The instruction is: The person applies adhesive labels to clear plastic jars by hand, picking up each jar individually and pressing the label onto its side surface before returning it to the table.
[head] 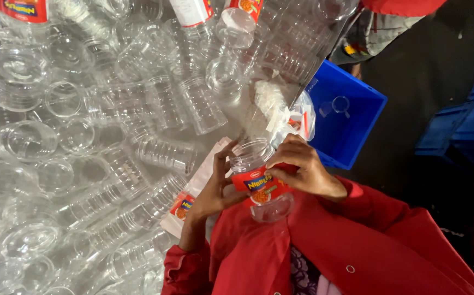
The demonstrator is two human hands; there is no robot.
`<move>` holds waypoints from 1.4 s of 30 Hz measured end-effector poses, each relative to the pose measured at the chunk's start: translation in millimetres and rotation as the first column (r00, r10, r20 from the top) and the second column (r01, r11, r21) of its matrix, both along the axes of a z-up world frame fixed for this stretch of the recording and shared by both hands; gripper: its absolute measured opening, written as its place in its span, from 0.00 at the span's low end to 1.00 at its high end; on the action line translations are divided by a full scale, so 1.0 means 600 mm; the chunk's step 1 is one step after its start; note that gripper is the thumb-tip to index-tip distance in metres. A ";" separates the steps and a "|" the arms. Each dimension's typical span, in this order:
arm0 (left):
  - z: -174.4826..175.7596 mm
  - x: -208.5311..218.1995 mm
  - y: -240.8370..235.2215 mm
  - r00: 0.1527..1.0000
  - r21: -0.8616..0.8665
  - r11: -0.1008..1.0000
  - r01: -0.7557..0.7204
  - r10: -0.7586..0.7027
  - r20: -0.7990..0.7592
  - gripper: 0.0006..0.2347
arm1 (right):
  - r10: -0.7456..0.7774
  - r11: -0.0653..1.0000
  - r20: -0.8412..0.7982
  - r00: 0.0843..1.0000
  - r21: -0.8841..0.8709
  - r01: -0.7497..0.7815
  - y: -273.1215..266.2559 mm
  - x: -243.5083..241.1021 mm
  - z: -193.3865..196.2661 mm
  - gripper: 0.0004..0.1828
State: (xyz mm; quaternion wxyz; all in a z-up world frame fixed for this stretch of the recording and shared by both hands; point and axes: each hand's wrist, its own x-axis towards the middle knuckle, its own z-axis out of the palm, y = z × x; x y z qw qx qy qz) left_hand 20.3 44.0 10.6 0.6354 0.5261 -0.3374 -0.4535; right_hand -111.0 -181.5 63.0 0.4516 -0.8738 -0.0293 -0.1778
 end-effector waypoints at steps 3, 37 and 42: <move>0.000 0.001 -0.003 1.000 0.001 1.000 -0.013 0.013 0.007 0.45 | -0.009 1.000 -0.017 1.000 0.011 0.009 -0.002 0.001 0.002 0.12; -0.026 -0.078 0.002 0.821 -0.097 0.848 -0.521 0.529 0.214 0.13 | -0.083 0.843 -0.080 0.993 0.526 0.113 0.005 0.048 -0.065 0.46; -0.109 -0.061 0.047 0.505 0.130 0.512 -0.849 0.859 -0.086 0.16 | 0.196 0.764 -0.314 0.929 0.643 0.056 0.028 0.093 0.025 0.56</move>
